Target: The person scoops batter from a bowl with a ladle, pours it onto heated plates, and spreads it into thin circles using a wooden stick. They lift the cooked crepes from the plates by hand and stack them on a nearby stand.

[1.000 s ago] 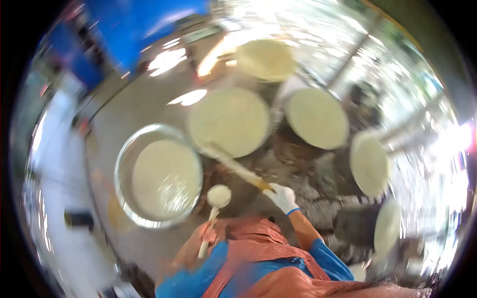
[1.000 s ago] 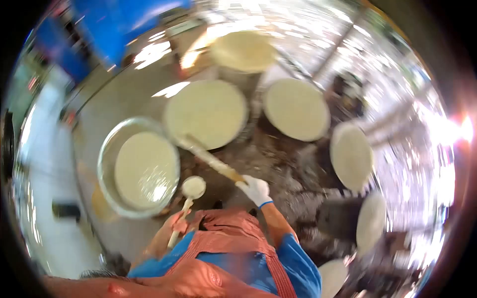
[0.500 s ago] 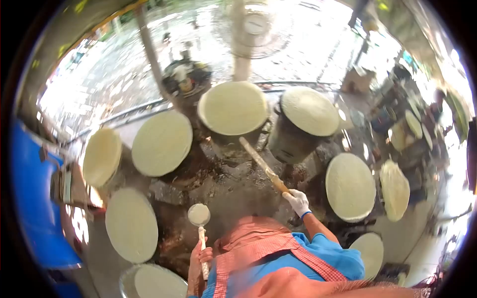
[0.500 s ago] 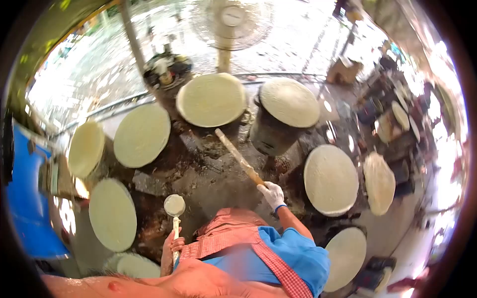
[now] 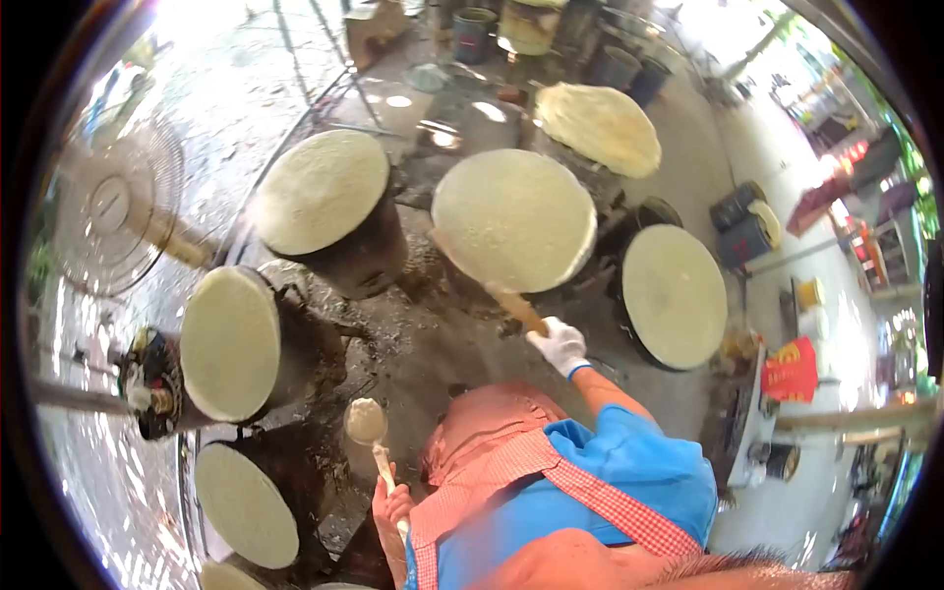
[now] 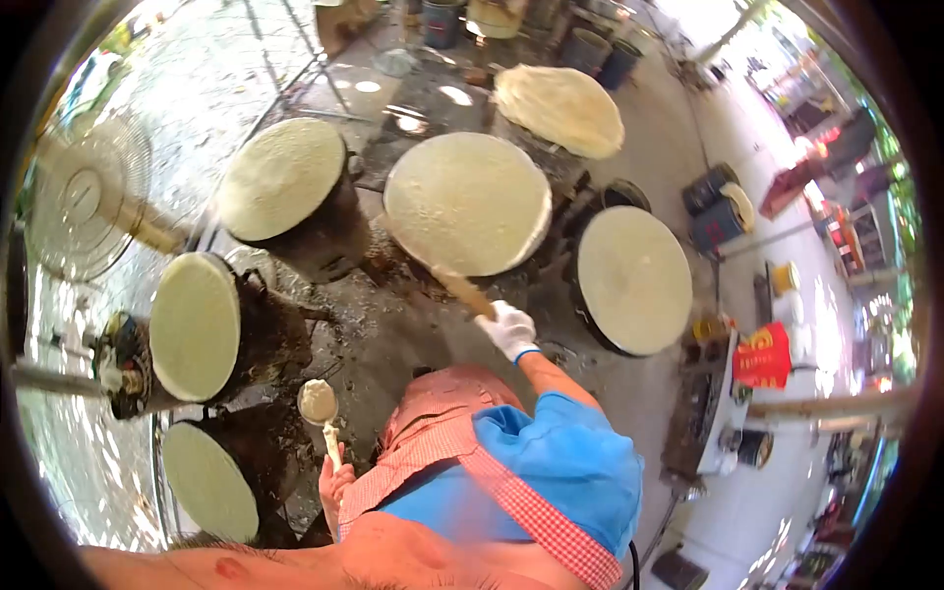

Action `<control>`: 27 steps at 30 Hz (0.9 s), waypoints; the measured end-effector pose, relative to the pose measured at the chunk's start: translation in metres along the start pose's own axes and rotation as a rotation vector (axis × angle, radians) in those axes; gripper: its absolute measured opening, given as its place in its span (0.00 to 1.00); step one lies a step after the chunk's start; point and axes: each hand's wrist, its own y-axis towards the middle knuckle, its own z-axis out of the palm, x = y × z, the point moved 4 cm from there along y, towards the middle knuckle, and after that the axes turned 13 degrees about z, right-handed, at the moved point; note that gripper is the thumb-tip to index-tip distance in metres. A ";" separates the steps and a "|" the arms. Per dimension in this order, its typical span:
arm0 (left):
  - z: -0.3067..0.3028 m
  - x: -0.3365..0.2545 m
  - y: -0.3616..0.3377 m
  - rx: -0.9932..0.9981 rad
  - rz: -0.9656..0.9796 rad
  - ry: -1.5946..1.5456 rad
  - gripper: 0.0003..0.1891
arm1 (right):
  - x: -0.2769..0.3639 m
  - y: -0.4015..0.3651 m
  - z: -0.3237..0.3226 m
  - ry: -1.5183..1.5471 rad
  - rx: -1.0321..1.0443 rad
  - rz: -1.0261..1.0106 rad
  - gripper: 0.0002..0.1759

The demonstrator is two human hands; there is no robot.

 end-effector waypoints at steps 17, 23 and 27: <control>0.062 0.024 0.040 -0.198 -0.213 0.162 0.21 | -0.092 -0.158 -0.050 -0.254 -0.356 -0.010 0.28; 0.054 0.049 0.040 -0.176 -0.071 0.291 0.17 | -0.036 -0.027 -0.053 -0.389 -0.274 -0.432 0.29; 0.028 0.069 0.055 -0.102 -0.019 0.216 0.16 | 0.005 0.067 -0.062 -0.396 -0.182 -0.775 0.39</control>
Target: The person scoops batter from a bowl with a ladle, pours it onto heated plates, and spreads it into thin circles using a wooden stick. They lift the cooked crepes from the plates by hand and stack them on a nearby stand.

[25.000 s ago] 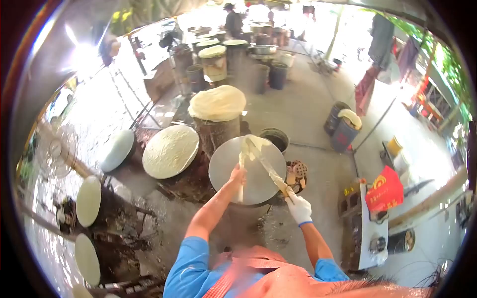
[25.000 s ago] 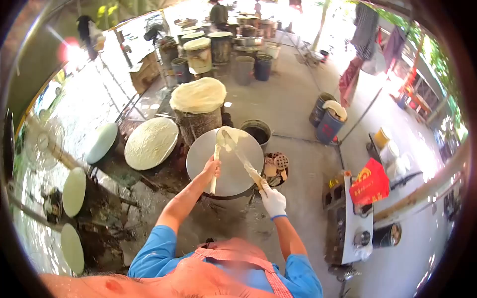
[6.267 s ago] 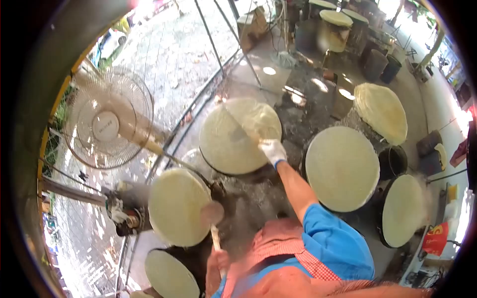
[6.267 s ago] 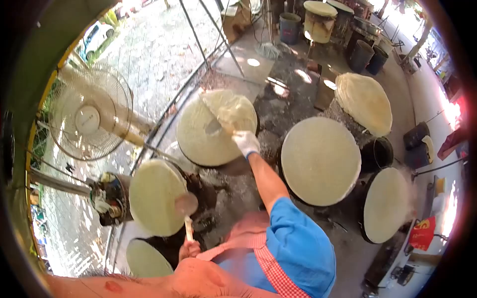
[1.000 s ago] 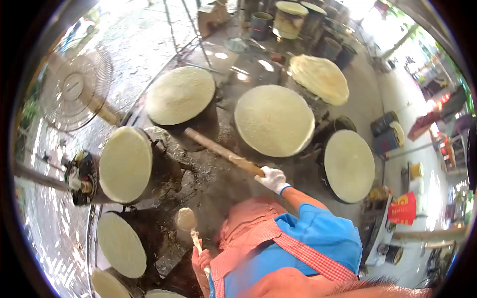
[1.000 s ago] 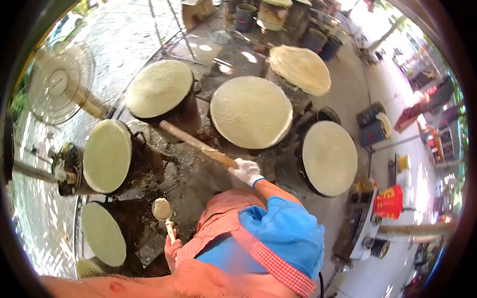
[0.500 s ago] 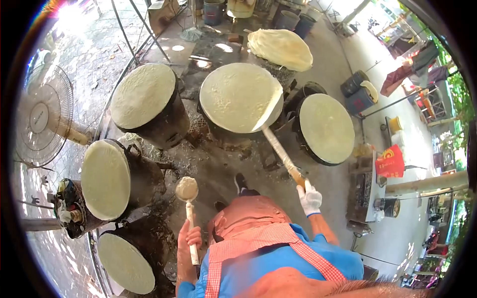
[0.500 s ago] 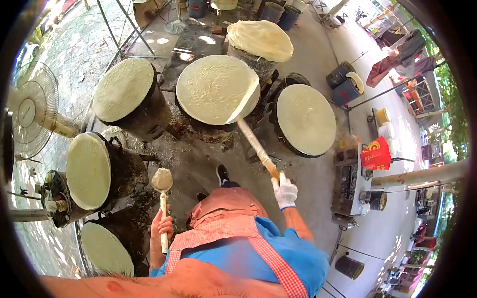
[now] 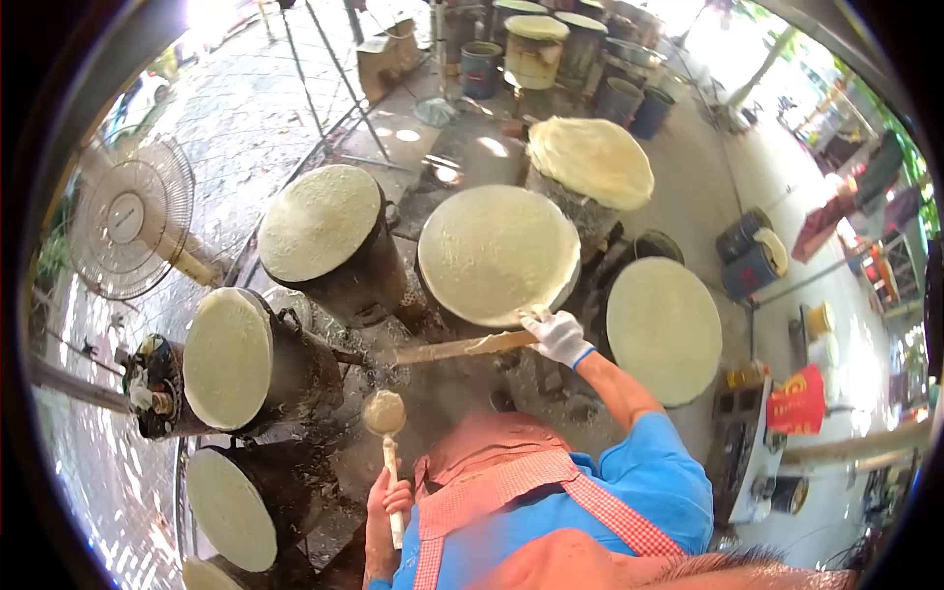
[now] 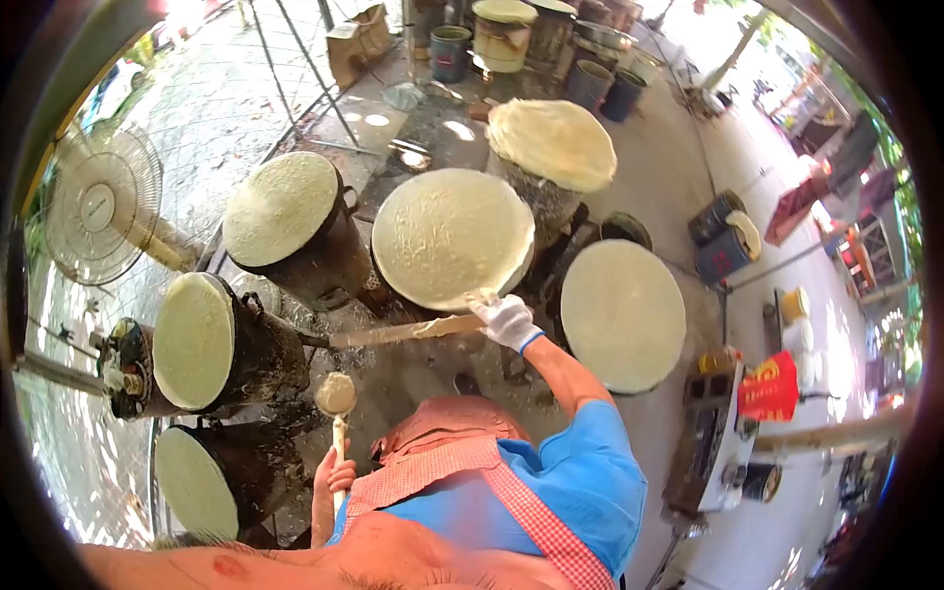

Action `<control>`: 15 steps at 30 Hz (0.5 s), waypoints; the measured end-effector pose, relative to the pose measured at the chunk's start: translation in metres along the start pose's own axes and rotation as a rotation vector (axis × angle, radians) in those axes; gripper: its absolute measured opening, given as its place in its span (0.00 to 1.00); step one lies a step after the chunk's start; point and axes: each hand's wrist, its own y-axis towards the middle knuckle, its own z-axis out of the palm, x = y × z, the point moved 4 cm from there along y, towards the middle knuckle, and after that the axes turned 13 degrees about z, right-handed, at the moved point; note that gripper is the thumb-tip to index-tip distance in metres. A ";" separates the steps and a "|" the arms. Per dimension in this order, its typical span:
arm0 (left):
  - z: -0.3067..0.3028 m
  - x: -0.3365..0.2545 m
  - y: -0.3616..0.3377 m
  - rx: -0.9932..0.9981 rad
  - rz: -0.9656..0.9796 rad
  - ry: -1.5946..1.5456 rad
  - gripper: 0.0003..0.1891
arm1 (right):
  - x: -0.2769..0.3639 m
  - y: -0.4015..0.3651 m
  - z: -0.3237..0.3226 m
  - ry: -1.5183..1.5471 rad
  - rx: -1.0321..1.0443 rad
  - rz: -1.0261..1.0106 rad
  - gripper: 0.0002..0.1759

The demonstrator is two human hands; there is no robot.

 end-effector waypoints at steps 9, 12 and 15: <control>-0.051 0.072 0.013 0.035 0.183 -0.208 0.20 | -0.065 0.203 -0.011 0.240 0.244 -0.222 0.09; -0.062 0.076 0.016 0.052 0.169 -0.161 0.20 | -0.121 0.303 -0.054 0.352 -0.075 -0.293 0.07; -0.050 0.076 0.022 -0.039 0.234 -0.165 0.19 | -0.196 0.371 -0.105 0.658 0.135 0.178 0.12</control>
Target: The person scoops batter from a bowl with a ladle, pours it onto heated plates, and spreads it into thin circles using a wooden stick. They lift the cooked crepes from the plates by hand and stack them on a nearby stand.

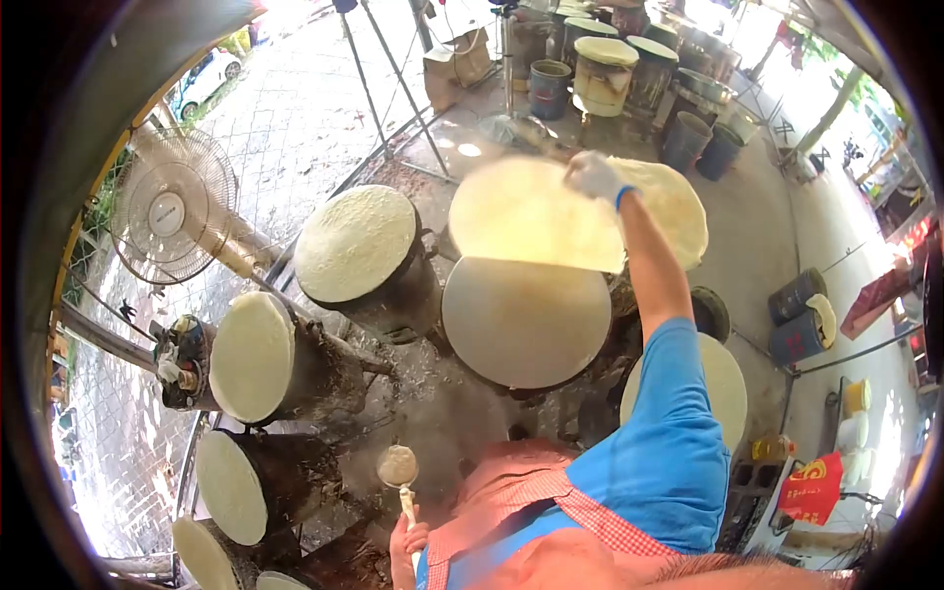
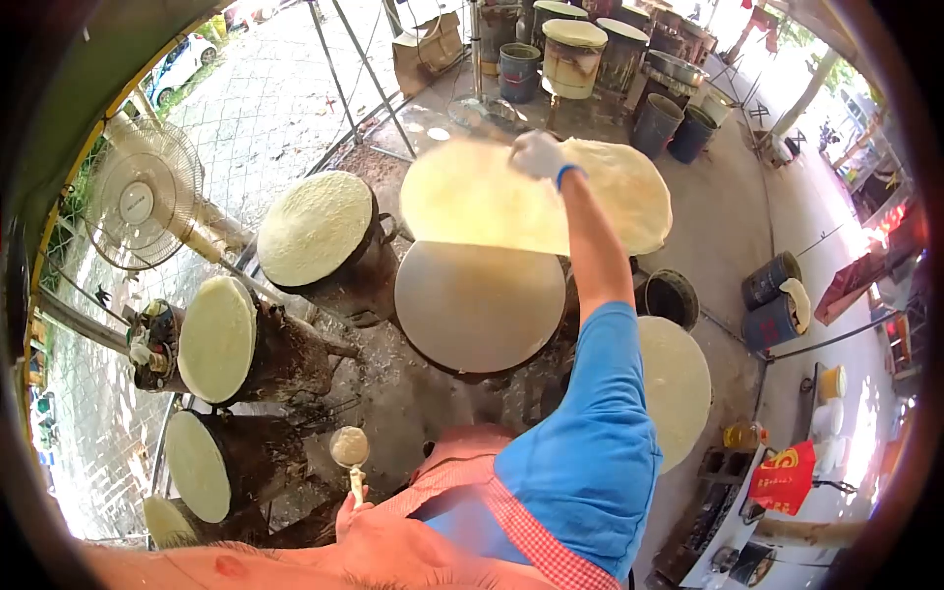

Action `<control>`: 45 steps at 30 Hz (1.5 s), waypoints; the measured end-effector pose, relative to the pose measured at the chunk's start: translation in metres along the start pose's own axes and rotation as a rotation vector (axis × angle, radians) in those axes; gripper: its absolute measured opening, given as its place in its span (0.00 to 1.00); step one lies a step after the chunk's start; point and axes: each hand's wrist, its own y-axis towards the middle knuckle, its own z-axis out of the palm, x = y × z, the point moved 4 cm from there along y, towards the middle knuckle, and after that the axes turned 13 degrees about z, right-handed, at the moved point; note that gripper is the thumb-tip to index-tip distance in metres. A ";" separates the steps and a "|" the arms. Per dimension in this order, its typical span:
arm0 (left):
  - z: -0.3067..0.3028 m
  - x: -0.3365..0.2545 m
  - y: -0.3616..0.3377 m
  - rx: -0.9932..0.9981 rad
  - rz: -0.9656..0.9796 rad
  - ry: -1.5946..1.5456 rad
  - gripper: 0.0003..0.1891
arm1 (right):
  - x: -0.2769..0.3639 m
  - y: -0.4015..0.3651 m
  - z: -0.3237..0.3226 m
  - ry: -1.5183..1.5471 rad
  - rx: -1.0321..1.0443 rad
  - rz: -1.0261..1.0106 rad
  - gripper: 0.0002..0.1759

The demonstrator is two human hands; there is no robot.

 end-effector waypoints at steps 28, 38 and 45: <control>0.107 0.048 0.044 -0.041 -0.051 -0.084 0.21 | -0.309 -0.147 -0.069 -0.096 -0.986 1.319 0.31; 0.065 0.014 -0.019 0.126 0.191 -0.338 0.14 | 0.012 -0.112 0.198 0.234 -0.019 0.292 0.19; -0.032 -0.053 -0.087 0.116 0.353 -0.283 0.13 | 0.223 -0.210 0.393 -0.158 0.159 -0.049 0.21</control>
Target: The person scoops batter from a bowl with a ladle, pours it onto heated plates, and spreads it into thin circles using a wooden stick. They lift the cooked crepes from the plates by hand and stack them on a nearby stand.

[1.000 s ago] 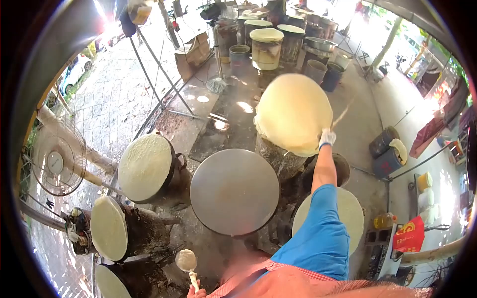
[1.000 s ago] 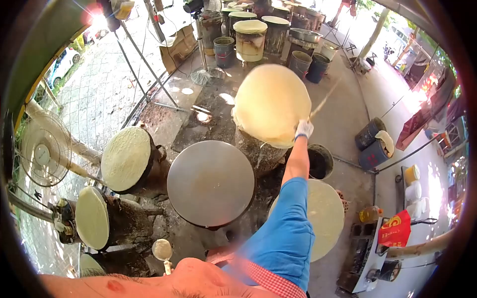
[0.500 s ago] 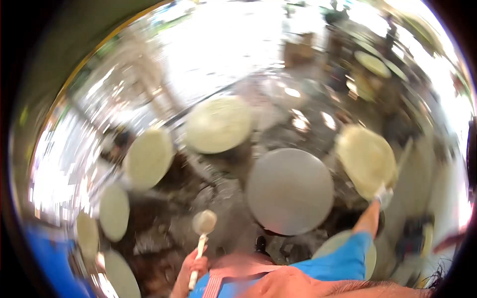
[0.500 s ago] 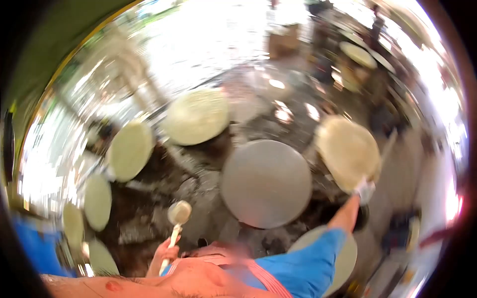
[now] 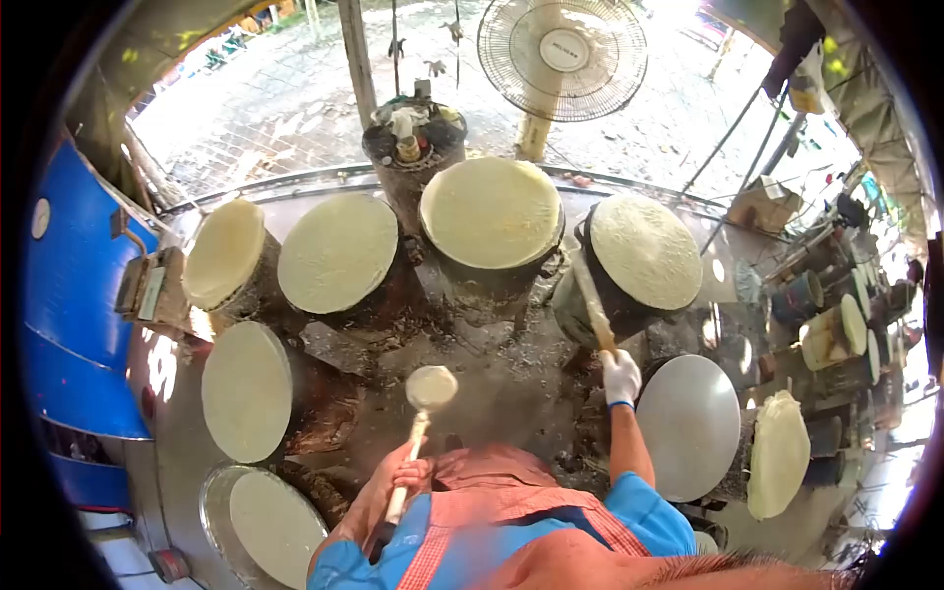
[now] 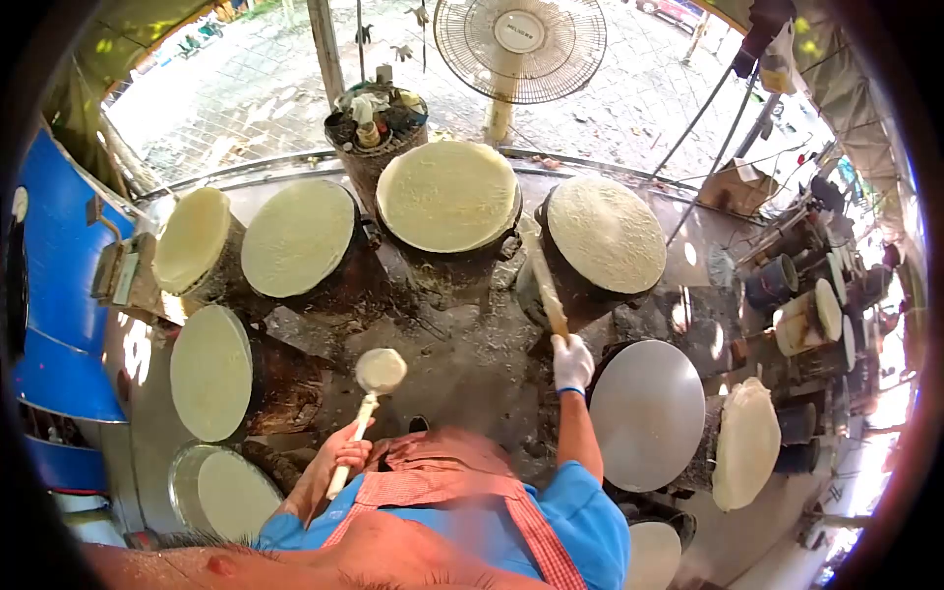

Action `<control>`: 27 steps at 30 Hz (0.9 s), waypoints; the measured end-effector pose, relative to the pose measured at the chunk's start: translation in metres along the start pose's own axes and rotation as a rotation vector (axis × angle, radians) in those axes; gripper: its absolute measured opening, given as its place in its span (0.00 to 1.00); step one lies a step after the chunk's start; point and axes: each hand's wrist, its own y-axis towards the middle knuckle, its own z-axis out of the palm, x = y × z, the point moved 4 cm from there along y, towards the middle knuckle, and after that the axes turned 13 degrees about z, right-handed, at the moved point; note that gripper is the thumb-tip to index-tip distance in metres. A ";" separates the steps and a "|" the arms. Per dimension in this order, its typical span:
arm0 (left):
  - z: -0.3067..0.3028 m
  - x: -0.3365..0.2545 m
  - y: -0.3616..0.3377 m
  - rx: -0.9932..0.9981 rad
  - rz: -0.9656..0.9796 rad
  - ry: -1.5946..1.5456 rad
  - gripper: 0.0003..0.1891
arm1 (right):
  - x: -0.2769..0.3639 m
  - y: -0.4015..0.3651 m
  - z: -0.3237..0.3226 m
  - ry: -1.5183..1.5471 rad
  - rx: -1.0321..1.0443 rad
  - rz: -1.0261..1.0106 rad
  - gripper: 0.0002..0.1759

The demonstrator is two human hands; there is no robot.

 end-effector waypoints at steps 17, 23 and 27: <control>0.012 -0.031 -0.019 0.197 0.326 -0.398 0.20 | 0.203 0.065 0.154 -0.318 0.079 -1.074 0.26; 0.030 0.005 0.009 0.396 0.330 -0.544 0.22 | 0.269 0.138 0.170 -0.591 0.374 -1.328 0.16; 0.021 0.019 0.019 0.448 0.335 -0.668 0.21 | 0.329 0.164 0.142 -0.622 0.165 -1.379 0.10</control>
